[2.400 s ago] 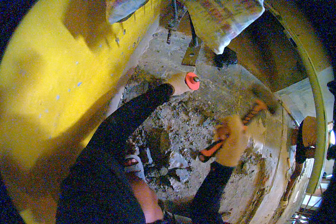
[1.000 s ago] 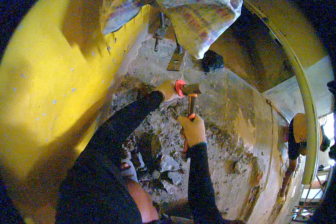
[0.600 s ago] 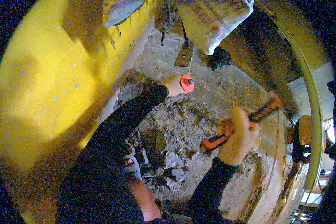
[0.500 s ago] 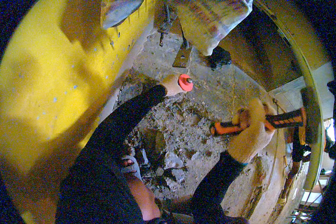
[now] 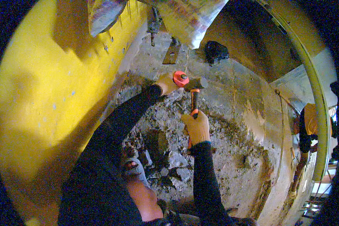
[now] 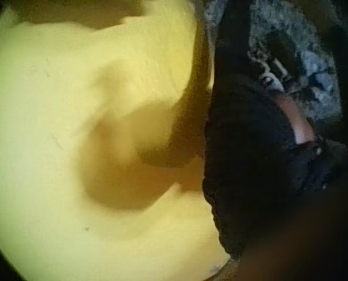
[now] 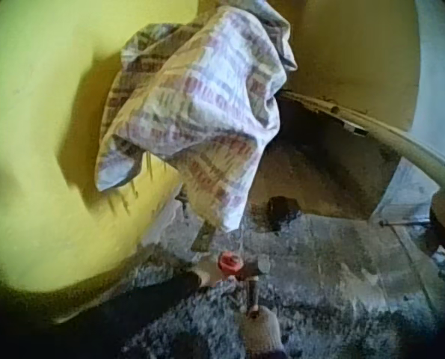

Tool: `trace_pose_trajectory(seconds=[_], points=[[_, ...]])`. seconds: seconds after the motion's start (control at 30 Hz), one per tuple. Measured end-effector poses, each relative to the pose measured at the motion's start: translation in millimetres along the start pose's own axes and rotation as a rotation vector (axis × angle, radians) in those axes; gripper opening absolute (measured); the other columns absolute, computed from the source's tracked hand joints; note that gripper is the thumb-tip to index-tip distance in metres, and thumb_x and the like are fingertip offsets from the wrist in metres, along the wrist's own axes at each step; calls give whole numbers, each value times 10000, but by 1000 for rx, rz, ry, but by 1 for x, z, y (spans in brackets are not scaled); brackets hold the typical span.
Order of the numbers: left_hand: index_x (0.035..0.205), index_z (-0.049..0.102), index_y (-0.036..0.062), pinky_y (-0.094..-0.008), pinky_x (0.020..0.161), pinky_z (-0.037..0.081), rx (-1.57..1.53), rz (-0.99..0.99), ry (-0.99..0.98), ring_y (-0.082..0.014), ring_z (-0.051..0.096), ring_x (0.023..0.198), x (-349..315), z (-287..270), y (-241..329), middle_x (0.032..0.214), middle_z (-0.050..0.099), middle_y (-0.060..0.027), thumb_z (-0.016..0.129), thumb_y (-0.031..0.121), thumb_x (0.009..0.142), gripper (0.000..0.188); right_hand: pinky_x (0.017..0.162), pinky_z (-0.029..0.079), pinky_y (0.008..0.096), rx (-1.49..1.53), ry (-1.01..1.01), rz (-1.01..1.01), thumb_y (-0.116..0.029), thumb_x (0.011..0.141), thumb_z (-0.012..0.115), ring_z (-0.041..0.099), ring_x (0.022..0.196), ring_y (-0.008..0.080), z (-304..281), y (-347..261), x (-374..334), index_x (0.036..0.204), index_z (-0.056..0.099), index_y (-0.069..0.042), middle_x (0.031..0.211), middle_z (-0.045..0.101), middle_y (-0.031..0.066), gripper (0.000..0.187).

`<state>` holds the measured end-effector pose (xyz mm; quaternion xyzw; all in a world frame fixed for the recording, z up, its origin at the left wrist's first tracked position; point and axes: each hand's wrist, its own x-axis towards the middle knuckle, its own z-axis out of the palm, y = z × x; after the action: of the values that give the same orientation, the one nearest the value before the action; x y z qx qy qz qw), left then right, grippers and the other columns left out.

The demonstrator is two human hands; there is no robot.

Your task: The person uses a hammer and chisel to break and remove floor tiles. They repeatedly strike the chisel with the hammer to chip away at the tiles and clear debris from the work area.

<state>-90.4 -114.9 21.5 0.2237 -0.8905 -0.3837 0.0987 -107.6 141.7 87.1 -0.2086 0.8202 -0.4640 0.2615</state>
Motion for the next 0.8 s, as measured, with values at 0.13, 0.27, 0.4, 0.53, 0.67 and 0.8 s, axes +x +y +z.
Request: trace_pose_trajectory(seconds=[0.13, 0.27, 0.4, 0.53, 0.67, 0.8], points=[[1209, 710, 99, -366, 940, 552, -311, 206, 112, -240, 725, 1012, -3, 5, -7, 1118, 772, -84, 846, 327, 816, 474, 455, 423, 300, 218, 46, 17, -200, 847, 791, 530, 508, 118, -6, -30, -24, 836, 572, -91, 653, 583, -1, 245], [1238, 706, 110, -373, 924, 553, -223, 101, 111, -263, 729, 1032, -4, 7, -10, 1126, 770, -109, 866, 356, 783, 541, 437, 428, 275, 432, 183, -25, -172, 865, 806, 523, 502, 100, -30, -79, -37, 906, 594, -79, 683, 598, 5, 235], [1231, 711, 113, -373, 920, 555, -248, 77, 101, -276, 730, 1027, -6, 5, -6, 1118, 771, -117, 866, 362, 783, 536, 440, 428, 271, 588, 350, -270, -147, 891, 789, 529, 504, 101, -56, -133, -40, 953, 597, -75, 690, 603, 15, 213], [1205, 723, 48, -356, 971, 553, -287, -4, 96, -213, 726, 1046, -3, 10, -10, 1130, 772, -87, 910, 289, 757, 542, 459, 451, 299, 624, 423, -388, -157, 892, 794, 558, 517, 132, -52, -138, -11, 977, 592, -62, 674, 592, 23, 238], [1223, 711, 49, -344, 995, 538, -321, 77, 52, -193, 711, 1071, 8, 20, -25, 1154, 767, -63, 852, 252, 830, 464, 550, 506, 457, -86, 337, -169, -296, 832, 833, 630, 576, 275, -10, -76, 35, 936, 628, -23, 688, 646, 118, 357], [1277, 678, 69, -322, 1007, 512, -384, 262, -26, -180, 696, 1085, 19, 26, -30, 1176, 759, -42, 769, 208, 909, 404, 584, 493, 479, -303, -6, -200, -309, 808, 824, 638, 606, 307, 9, -16, 44, 876, 603, -34, 679, 642, 122, 359]])
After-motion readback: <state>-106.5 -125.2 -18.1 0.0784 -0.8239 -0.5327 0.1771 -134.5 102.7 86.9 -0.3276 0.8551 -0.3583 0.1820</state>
